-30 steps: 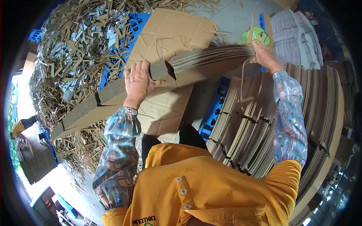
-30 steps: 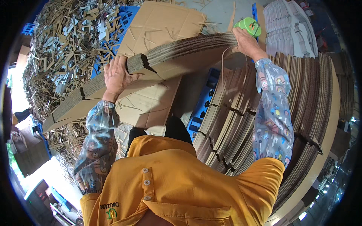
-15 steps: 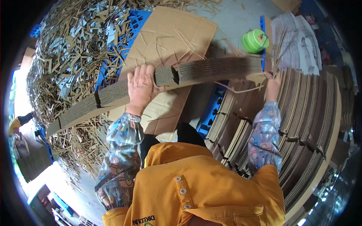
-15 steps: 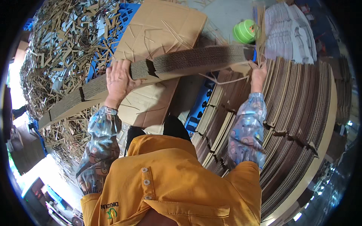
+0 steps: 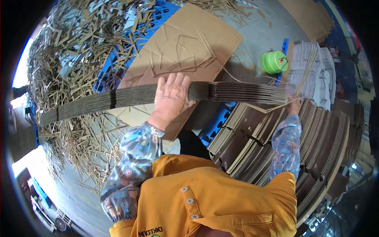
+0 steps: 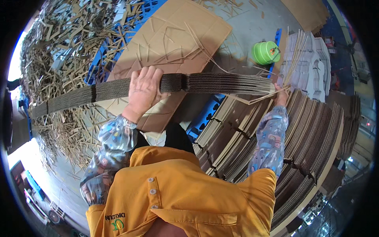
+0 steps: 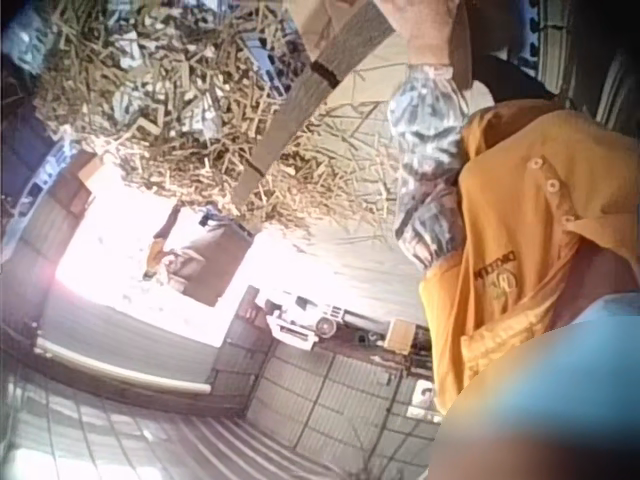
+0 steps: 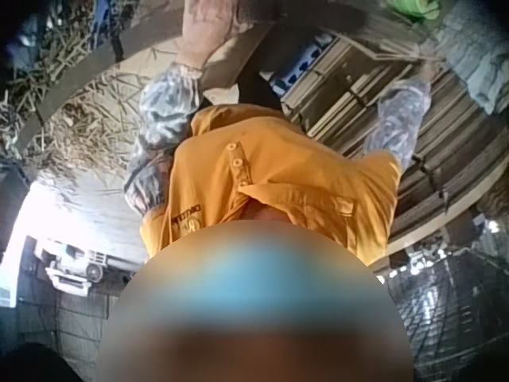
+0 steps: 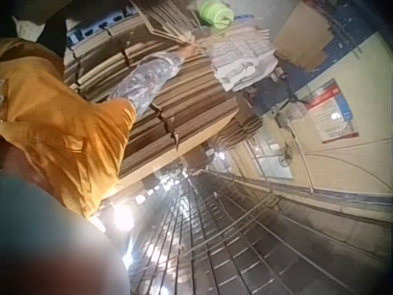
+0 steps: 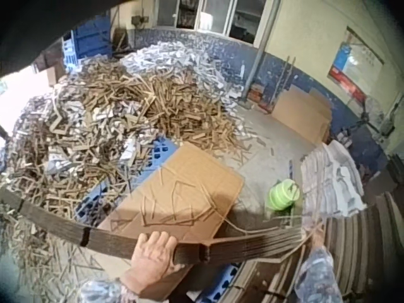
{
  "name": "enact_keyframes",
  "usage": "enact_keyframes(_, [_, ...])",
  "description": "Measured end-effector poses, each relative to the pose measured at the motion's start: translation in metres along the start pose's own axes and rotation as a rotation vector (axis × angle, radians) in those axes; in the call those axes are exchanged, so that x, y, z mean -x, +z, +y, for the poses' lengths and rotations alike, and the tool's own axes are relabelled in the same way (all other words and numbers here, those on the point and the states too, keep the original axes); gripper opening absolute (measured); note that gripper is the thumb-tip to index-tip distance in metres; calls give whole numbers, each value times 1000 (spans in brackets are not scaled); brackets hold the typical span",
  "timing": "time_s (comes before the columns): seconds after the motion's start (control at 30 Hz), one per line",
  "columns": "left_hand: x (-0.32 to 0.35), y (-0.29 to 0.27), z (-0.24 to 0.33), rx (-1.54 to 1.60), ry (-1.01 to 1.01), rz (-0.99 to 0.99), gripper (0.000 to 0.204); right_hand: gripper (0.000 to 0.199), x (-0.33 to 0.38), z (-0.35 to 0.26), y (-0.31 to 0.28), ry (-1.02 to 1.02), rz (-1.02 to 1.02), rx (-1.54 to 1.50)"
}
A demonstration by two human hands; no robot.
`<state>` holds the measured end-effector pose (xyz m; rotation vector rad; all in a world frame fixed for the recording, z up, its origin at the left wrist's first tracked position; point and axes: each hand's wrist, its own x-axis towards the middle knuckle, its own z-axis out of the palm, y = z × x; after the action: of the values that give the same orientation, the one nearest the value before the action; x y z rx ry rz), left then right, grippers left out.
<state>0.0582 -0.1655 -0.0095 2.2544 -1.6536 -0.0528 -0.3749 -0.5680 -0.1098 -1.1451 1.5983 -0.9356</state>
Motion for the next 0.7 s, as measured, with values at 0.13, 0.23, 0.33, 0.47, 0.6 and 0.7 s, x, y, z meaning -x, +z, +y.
enact_keyframes(0.13, [-6,-10,4,-46,-51,-77,58,46,-39,55,10,-168,162,517])
enact_keyframes(0.23, [-28,1,19,136,9,38,61,51,-149,-21,-149,-593,560,953])
enact_keyframes(0.33, [-19,-8,6,-98,-74,-118,64,65,-89,52,11,-188,203,555])
enact_keyframes(0.47, [-23,-6,7,-120,-84,-130,65,65,-74,24,19,-256,307,559])
enact_keyframes(0.6, [-25,-3,10,-115,-86,-126,67,51,-86,12,5,-185,332,527])
enact_keyframes(0.7, [-20,-10,7,-148,-132,-172,67,44,-73,29,37,-170,323,562])
